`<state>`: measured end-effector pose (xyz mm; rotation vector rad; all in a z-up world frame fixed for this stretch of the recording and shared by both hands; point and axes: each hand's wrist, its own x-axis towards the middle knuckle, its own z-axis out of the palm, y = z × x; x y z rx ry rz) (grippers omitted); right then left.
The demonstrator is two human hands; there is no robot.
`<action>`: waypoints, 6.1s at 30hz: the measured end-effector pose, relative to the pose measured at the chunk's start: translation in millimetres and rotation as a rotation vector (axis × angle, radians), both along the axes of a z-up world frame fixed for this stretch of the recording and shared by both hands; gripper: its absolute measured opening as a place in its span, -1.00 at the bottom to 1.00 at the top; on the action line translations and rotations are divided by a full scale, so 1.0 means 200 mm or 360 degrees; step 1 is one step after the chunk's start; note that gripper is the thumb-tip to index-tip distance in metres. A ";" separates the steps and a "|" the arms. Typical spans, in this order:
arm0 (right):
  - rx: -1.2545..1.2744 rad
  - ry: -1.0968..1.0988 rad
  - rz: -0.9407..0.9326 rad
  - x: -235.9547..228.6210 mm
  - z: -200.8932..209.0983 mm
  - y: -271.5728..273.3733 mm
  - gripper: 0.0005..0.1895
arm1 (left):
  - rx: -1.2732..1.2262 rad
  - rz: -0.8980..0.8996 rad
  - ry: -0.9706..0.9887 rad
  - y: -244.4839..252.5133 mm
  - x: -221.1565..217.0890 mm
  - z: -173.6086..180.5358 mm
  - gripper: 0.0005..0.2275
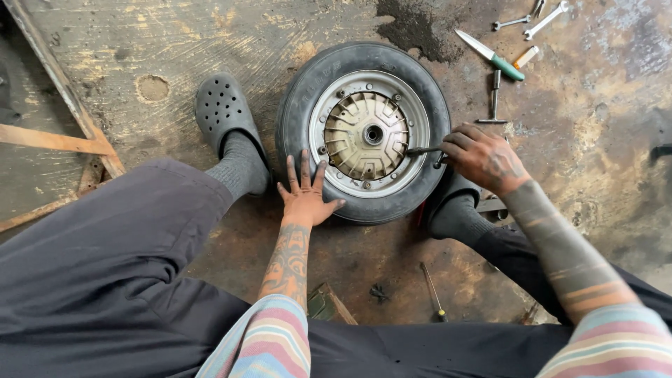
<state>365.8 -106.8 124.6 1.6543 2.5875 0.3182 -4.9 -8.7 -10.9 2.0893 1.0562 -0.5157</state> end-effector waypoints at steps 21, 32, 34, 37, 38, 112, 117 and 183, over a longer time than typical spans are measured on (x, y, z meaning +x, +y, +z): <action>-0.0103 0.0001 0.0407 0.26 -0.35 0.04 -0.80 | -0.0072 0.0014 -0.0026 0.02 -0.02 0.10 -0.11; -0.0415 0.0475 -0.0166 0.06 -0.16 -0.01 -0.63 | -0.0036 -0.0021 0.0001 0.01 -0.01 0.07 -0.08; -0.0466 0.0476 -0.0242 0.04 -0.15 0.01 -0.66 | -0.0036 -0.0003 -0.0003 0.02 -0.01 0.08 -0.08; -0.0509 0.0498 -0.0361 0.03 -0.17 -0.01 -0.65 | -0.0073 0.0007 -0.0004 0.01 -0.01 0.09 -0.09; -0.0448 0.0461 -0.0393 0.04 -0.20 -0.02 -0.66 | -0.0079 0.0020 0.0008 0.01 -0.01 0.09 -0.10; -0.0464 0.1585 -0.2031 -0.40 -0.19 -0.05 -0.78 | -0.0114 -0.0050 0.0195 0.02 0.04 0.08 -0.11; -0.0335 0.1122 -0.2033 -0.35 0.16 0.14 -0.82 | 0.0275 0.0084 -0.0110 -0.09 0.04 -0.17 0.00; -0.0535 0.1045 -0.1451 -0.71 0.07 1.06 -0.59 | -0.0371 -0.0133 0.0112 0.09 0.02 0.08 -0.14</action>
